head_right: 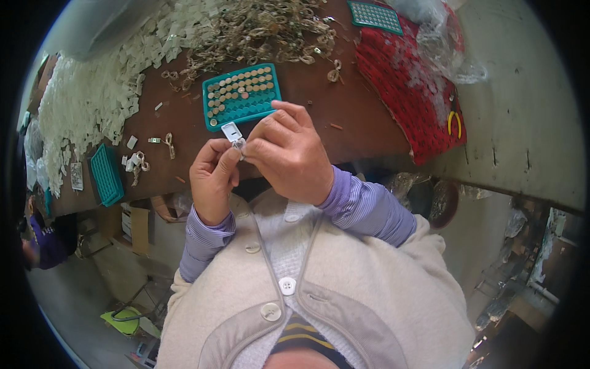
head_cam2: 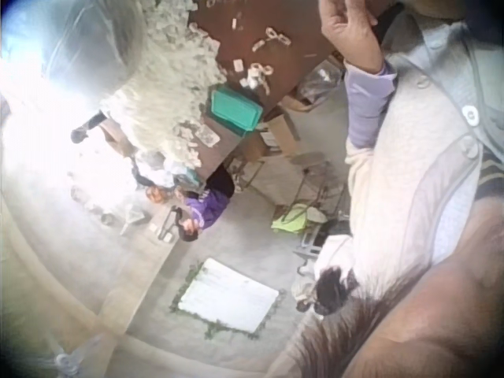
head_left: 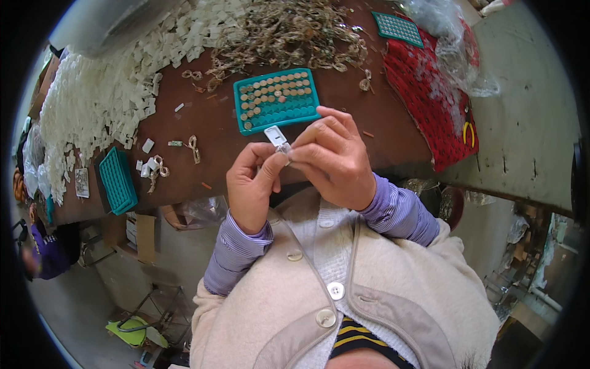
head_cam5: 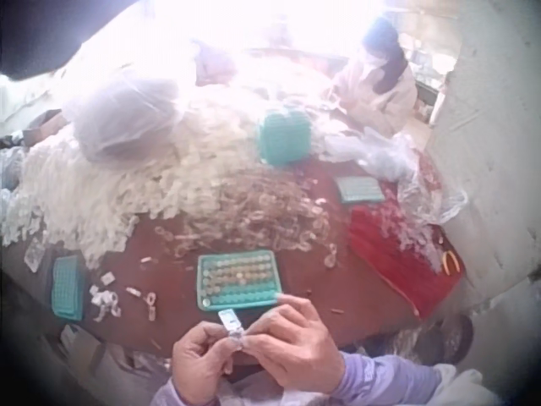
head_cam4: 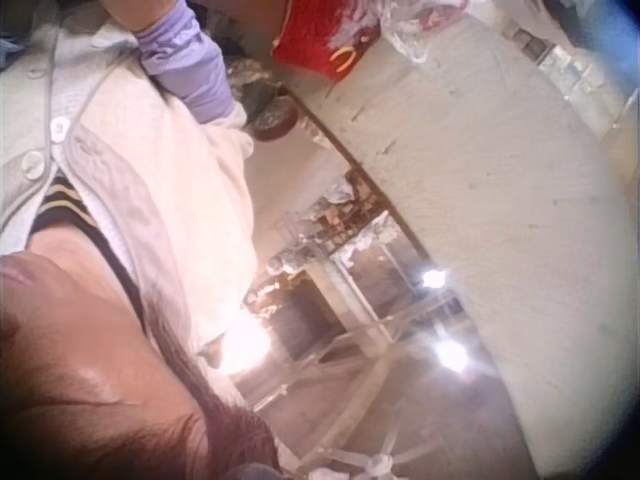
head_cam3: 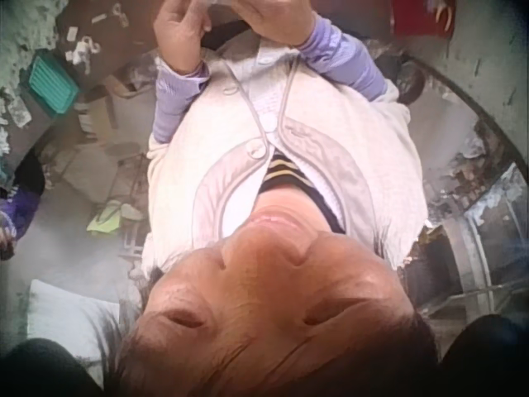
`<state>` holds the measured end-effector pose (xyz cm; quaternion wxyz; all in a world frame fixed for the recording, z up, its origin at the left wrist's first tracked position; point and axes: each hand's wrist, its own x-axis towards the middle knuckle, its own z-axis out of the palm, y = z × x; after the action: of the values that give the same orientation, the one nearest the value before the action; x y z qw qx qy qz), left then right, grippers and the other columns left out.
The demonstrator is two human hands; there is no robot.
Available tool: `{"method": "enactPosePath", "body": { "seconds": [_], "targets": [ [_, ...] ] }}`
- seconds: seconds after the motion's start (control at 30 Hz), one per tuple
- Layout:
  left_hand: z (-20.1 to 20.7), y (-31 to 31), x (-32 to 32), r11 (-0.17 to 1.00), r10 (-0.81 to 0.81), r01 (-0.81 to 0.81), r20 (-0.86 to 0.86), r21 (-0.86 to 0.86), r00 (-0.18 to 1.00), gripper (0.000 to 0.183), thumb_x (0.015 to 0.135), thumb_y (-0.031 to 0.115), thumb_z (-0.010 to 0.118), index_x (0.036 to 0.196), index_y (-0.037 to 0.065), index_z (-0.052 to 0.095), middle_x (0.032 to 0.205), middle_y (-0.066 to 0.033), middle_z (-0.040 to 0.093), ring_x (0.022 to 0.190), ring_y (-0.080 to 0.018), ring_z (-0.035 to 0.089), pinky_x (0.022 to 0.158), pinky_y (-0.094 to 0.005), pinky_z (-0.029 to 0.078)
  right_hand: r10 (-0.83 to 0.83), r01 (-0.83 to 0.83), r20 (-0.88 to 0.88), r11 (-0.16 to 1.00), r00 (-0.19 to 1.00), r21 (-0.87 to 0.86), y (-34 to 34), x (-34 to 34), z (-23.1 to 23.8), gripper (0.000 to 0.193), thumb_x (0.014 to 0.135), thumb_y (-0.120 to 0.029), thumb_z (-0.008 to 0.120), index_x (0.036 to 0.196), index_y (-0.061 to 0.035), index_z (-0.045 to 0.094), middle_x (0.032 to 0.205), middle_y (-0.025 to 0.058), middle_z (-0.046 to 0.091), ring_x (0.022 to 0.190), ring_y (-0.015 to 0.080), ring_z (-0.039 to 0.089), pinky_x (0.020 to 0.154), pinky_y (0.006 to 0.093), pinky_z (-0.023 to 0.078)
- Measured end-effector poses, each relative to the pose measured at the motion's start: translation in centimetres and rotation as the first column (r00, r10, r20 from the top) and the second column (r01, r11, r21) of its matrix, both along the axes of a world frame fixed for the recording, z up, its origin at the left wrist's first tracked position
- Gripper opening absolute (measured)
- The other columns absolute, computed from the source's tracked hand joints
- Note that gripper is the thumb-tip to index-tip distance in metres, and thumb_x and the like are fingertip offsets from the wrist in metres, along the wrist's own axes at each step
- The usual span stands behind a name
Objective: The person inserts small metallic components into white plastic housings and tests each unit with a red light indicator. Completed units are placed on the table while the person continues assembling additional units from a tray of components.
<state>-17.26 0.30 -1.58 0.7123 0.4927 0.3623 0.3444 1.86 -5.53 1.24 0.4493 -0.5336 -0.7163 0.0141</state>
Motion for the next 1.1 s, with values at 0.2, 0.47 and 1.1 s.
{"method": "enactPosePath", "body": {
  "seconds": [0.2,0.47,1.1],
  "targets": [
    [-0.3,1.6,-2.4,0.957,0.213,-0.187,0.101,-0.224,0.972,0.017,0.107,0.011,0.071,0.123,0.004,0.072,0.092,-0.0019,0.075,0.056,-0.0004,0.048,0.046,-0.0175,0.030,0.011,-0.016,-0.088,0.998,0.996,-0.059,4.2,-1.8,-0.3,0.009,0.087,-0.012,0.080,0.096,-0.0112,0.077,0.089,0.0023,0.066,0.089,0.0254,0.067,0.095,0.0440,0.052],
    [-0.8,4.5,-3.6,0.960,0.222,-0.160,0.277,-0.231,0.935,0.030,0.113,0.024,0.063,0.135,0.004,0.068,0.114,-0.0150,0.081,0.056,0.0001,0.048,0.043,-0.0153,0.030,-0.101,0.114,0.172,0.991,0.980,-0.063,9.3,-1.5,-2.2,0.009,0.085,-0.011,0.077,0.093,-0.0132,0.081,0.092,0.0044,0.066,0.091,0.0275,0.066,0.085,0.0431,0.051],
    [1.2,1.0,-0.5,1.000,-0.016,0.017,0.066,-0.003,0.998,0.038,0.101,0.011,0.080,0.137,0.003,0.069,0.104,-0.0007,0.076,0.077,-0.0002,0.058,0.060,-0.0180,0.043,-0.011,0.013,-0.030,0.997,0.999,0.078,2.8,-1.2,1.2,0.026,0.078,0.001,0.079,0.103,-0.0042,0.074,0.092,0.0067,0.065,0.084,0.0273,0.064,0.076,0.0413,0.052]
  ]
}}
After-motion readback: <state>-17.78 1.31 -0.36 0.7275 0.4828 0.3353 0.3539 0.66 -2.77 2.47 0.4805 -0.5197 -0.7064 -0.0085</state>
